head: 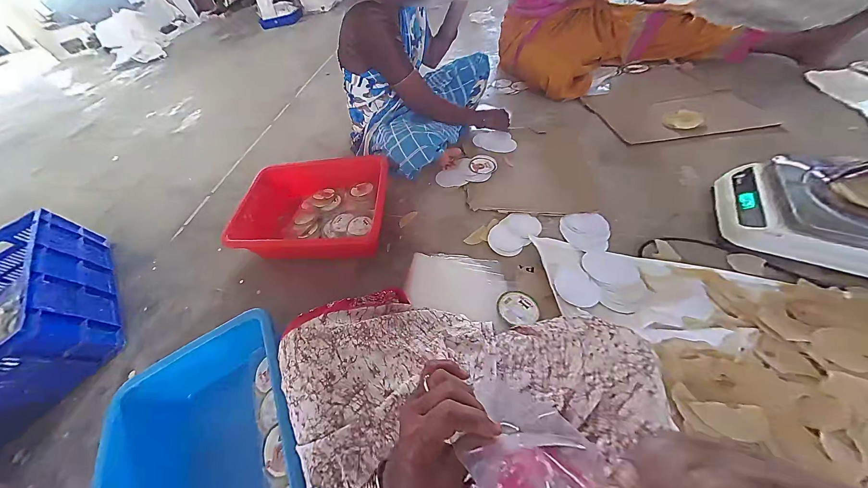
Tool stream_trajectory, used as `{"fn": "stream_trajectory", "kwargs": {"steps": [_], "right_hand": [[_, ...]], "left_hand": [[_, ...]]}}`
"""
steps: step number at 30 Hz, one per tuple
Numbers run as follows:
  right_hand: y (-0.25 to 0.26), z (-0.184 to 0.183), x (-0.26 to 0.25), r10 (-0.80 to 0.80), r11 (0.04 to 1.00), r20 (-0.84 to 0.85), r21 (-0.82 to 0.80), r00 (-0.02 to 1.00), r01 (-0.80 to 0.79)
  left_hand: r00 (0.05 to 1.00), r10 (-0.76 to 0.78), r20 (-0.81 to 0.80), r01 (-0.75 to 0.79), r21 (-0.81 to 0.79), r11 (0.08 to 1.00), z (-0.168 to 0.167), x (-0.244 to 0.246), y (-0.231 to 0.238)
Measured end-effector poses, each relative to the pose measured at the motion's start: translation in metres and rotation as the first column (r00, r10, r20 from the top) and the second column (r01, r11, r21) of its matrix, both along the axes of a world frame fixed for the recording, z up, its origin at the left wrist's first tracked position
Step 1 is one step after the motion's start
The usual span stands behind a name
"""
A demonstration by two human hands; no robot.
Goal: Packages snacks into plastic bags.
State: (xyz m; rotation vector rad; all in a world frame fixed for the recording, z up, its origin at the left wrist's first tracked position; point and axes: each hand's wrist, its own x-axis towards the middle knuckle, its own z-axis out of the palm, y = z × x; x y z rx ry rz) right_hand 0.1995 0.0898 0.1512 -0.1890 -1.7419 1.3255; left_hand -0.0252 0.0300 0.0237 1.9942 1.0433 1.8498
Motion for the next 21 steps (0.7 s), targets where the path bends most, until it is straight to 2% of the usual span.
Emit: {"fn": "stream_trajectory", "kwargs": {"steps": [3, 6, 8, 10, 12, 15, 18, 21], "right_hand": [[0.003, -0.004, -0.023, 0.049, 0.998, 0.046, 0.023, 0.998, -0.051], [0.007, -0.020, -0.035, 0.042, 0.999, 0.070, -0.029, 0.997, -0.040], [0.009, -0.034, -0.040, 0.002, 0.996, 0.064, -0.093, 0.998, 0.004], [0.008, -0.044, -0.044, -0.056, 0.983, 0.100, -0.171, 0.993, 0.073], [0.008, -0.059, -0.049, -0.103, 0.957, 0.117, -0.259, 0.988, 0.130], [0.013, -0.086, -0.050, -0.143, 0.941, 0.125, -0.290, 0.982, 0.174], [0.015, -0.108, -0.041, -0.202, 0.961, 0.164, -0.157, 0.965, 0.228], [0.012, -0.117, -0.025, -0.280, 0.958, 0.298, 0.026, 0.913, 0.286]], "left_hand": [[0.999, -0.050, 0.000, 0.050, -0.007, 0.999, 0.001, 0.003, -0.003], [0.997, -0.057, 0.042, 0.060, -0.056, 0.997, 0.002, 0.006, -0.006], [0.994, -0.065, 0.092, 0.078, -0.138, 0.987, -0.001, 0.009, -0.010], [0.974, -0.115, 0.194, 0.166, -0.271, 0.948, -0.002, 0.013, -0.016], [0.906, -0.185, 0.381, 0.338, -0.386, 0.858, 0.000, 0.016, -0.021], [0.715, -0.182, 0.675, 0.579, -0.427, 0.694, 0.000, 0.020, -0.025], [0.578, -0.080, 0.812, 0.689, -0.433, 0.581, -0.001, 0.018, -0.027], [0.523, -0.015, 0.852, 0.724, -0.435, 0.536, -0.006, 0.016, -0.026]]}}
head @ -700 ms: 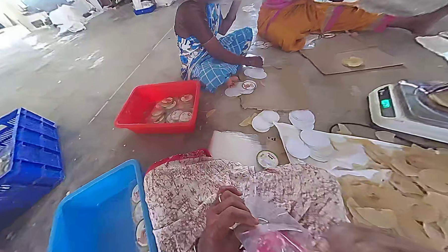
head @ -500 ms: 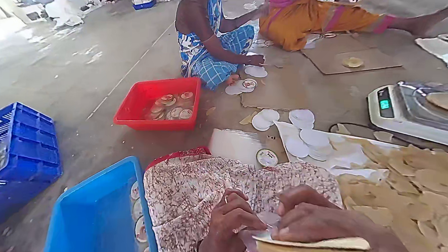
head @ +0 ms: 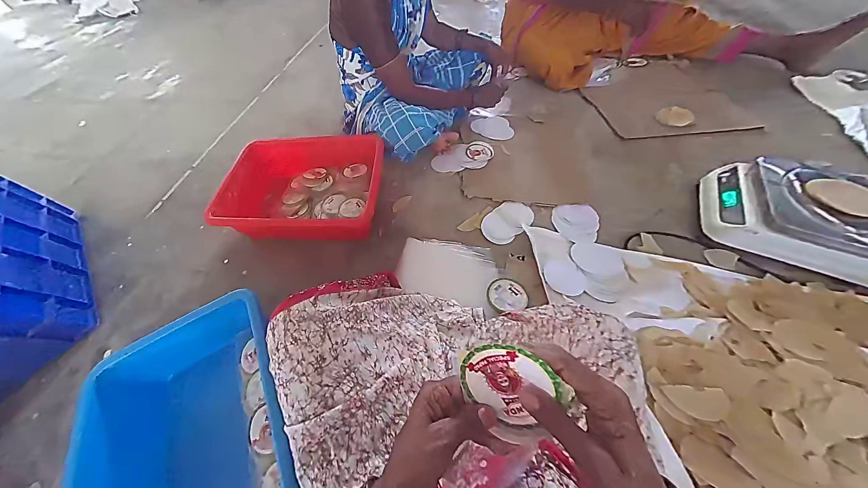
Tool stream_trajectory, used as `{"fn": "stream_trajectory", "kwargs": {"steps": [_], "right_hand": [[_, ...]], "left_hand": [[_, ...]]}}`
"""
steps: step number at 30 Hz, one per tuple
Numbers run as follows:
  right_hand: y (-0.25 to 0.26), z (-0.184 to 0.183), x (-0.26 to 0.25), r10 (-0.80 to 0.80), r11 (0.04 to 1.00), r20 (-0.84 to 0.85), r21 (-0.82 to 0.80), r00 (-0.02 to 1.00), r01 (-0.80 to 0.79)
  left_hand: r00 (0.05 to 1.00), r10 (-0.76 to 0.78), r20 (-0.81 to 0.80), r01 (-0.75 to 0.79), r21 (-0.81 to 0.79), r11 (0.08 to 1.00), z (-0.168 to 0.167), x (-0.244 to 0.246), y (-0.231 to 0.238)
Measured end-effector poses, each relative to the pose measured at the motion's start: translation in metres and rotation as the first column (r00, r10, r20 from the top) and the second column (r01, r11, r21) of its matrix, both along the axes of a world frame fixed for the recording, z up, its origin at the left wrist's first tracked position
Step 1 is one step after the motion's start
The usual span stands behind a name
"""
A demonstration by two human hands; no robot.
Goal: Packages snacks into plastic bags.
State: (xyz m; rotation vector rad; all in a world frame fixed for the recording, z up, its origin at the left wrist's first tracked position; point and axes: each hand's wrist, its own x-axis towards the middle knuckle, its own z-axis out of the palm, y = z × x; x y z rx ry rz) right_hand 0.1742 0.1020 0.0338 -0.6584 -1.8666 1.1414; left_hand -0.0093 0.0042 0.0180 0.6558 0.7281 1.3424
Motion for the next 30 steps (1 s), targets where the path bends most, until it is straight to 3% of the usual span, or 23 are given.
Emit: {"fn": "stream_trajectory", "kwargs": {"steps": [4, 8, 12, 24, 28, 30], "right_hand": [[-0.003, 0.000, 0.023, -0.001, 1.000, 0.180, 0.030, 0.984, -0.004], [-0.004, 0.004, 0.025, 0.037, 0.999, 0.132, -0.011, 0.991, -0.036], [-0.005, -0.001, 0.024, 0.044, 0.994, 0.167, 0.089, 0.985, -0.059], [-0.016, -0.008, 0.041, 0.261, 0.965, 0.141, -0.072, 0.955, -0.254], [-0.025, -0.002, 0.040, 0.087, 0.982, 0.018, -0.168, 0.996, -0.082], [-0.026, 0.002, 0.039, 0.025, 0.991, 0.003, -0.132, 1.000, -0.024]], "left_hand": [[1.000, -0.010, 0.006, 0.010, -0.046, 0.999, -0.005, -0.002, 0.000], [0.996, -0.085, -0.021, 0.086, 0.041, 0.995, -0.007, 0.001, 0.003], [0.994, -0.091, -0.057, 0.092, 0.008, 0.996, -0.005, 0.004, 0.002], [0.993, -0.084, -0.080, 0.085, 0.007, 0.996, -0.013, 0.008, -0.004], [0.997, -0.006, -0.075, 0.010, 0.049, 0.999, -0.011, 0.008, -0.004], [0.995, 0.032, -0.092, -0.024, 0.097, 0.995, -0.007, 0.009, -0.003]]}}
